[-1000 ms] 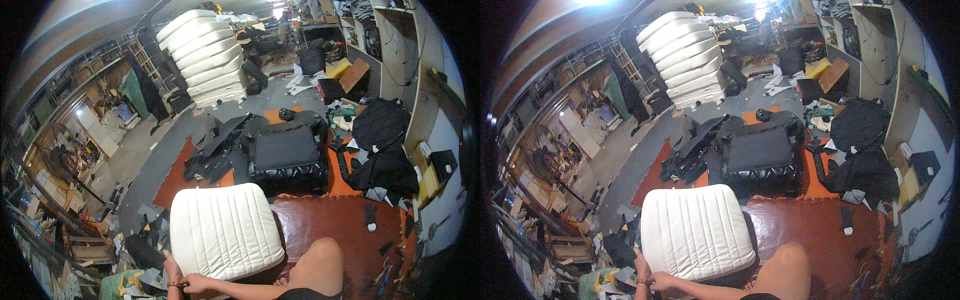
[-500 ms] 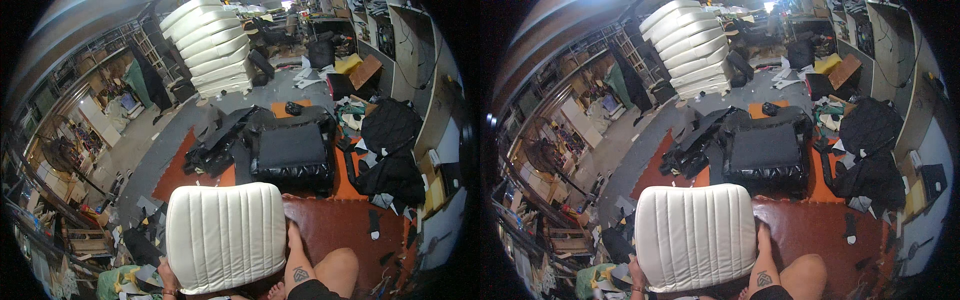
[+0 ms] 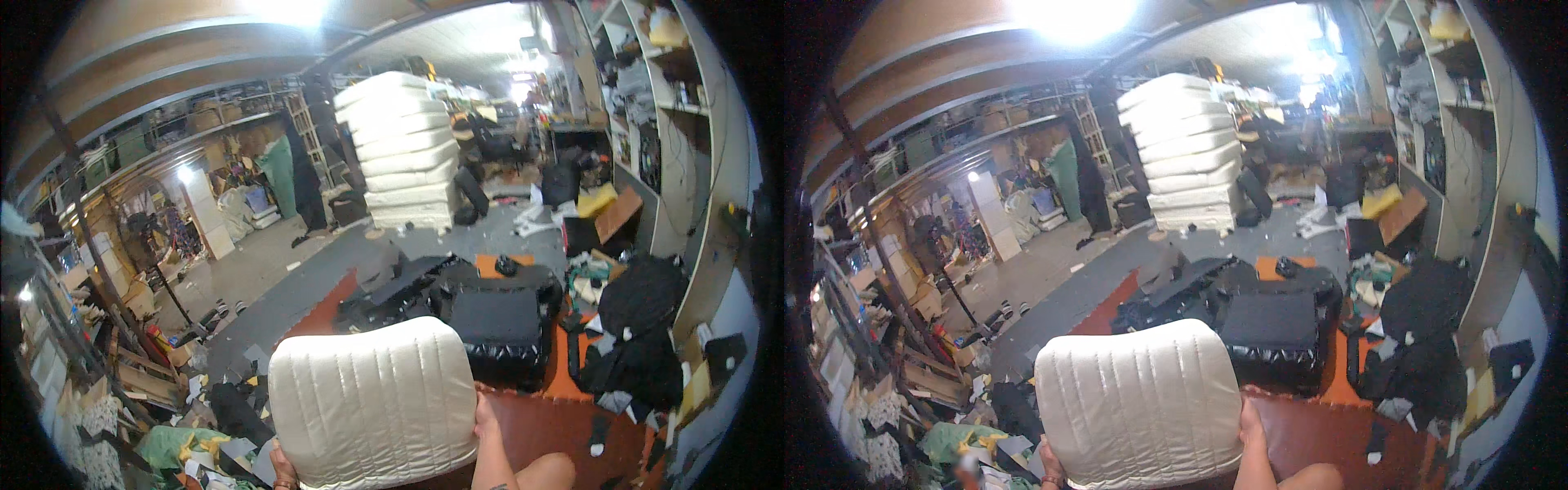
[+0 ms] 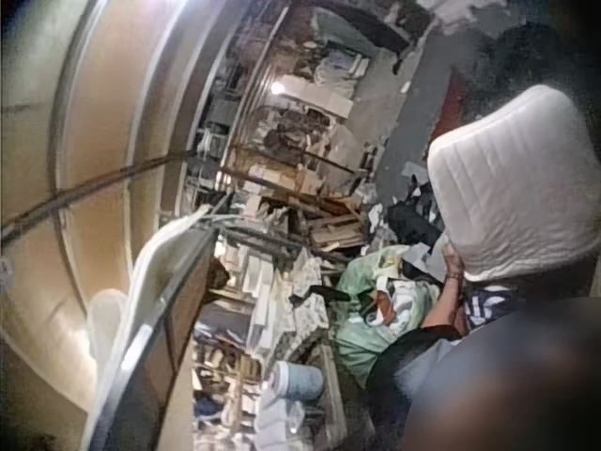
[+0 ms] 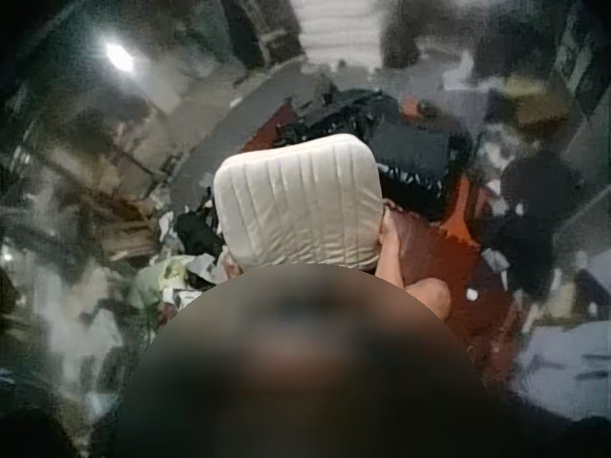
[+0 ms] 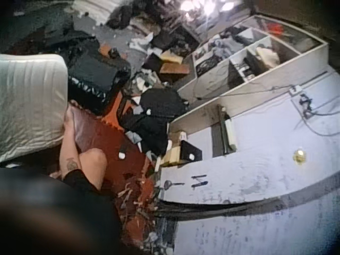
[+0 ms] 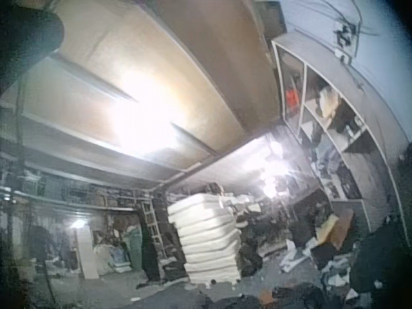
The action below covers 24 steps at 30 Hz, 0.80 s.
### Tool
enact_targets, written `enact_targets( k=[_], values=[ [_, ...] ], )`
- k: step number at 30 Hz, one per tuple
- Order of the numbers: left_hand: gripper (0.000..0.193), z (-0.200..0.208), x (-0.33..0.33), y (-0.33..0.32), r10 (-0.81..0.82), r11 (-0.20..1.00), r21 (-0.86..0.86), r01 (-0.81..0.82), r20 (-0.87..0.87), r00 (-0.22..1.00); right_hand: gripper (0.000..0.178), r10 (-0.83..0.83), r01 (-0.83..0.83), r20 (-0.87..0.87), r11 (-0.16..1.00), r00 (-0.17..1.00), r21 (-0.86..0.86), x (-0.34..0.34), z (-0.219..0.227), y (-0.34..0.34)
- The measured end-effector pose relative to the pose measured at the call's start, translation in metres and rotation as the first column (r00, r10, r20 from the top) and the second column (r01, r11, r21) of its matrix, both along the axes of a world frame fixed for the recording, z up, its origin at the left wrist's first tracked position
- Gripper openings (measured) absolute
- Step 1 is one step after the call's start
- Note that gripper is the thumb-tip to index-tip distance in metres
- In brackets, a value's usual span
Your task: The person sits on the floor and fits a white fabric cover over a cushion. They repeatedly adjust, smooth, and pull the cover to align it with the cushion's shape, occasionally turning the cushion over to work on different sides.
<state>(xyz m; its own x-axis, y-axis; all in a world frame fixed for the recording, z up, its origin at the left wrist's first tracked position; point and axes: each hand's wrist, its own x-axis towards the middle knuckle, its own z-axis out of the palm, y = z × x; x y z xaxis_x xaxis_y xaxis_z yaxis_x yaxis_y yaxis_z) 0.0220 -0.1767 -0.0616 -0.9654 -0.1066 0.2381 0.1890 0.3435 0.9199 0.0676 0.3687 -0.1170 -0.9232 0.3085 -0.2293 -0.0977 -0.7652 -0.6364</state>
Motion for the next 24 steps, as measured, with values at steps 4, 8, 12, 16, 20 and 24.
enact_targets(
  k=[4,8,12,16,20,24],
  values=[
    [0.054,-0.033,-0.001,0.01,0.047,0.997,-0.057,-0.048,-0.006,0.999,0.044,-0.024,0.022,0.076,0.999,0.997,0.033,0.02,0.041,0.007],
    [0.054,-0.036,0.011,-0.001,0.098,0.994,-0.054,-0.098,0.0,0.995,0.044,0.023,-0.028,0.045,0.993,0.999,0.116,0.029,0.06,-0.012],
    [0.053,-0.046,0.016,-0.024,0.136,0.989,-0.064,-0.137,-0.021,0.99,0.045,0.069,-0.07,0.012,0.976,0.998,0.207,0.034,0.079,-0.032],
    [0.052,-0.055,0.004,-0.03,0.138,0.988,-0.06,-0.141,-0.053,0.989,0.045,0.065,-0.07,0.027,0.946,0.998,0.317,0.043,0.099,-0.037],
    [0.053,-0.072,-0.028,-0.047,0.178,0.982,-0.029,-0.185,-0.167,0.97,0.051,0.009,-0.098,0.223,0.915,0.975,0.39,0.045,0.149,-0.056],
    [0.067,-0.041,-0.042,0.001,-0.125,0.778,0.628,0.028,0.111,0.986,0.053,-0.1,-0.217,0.472,0.792,0.876,0.57,0.065,0.198,-0.029]
  ],
)
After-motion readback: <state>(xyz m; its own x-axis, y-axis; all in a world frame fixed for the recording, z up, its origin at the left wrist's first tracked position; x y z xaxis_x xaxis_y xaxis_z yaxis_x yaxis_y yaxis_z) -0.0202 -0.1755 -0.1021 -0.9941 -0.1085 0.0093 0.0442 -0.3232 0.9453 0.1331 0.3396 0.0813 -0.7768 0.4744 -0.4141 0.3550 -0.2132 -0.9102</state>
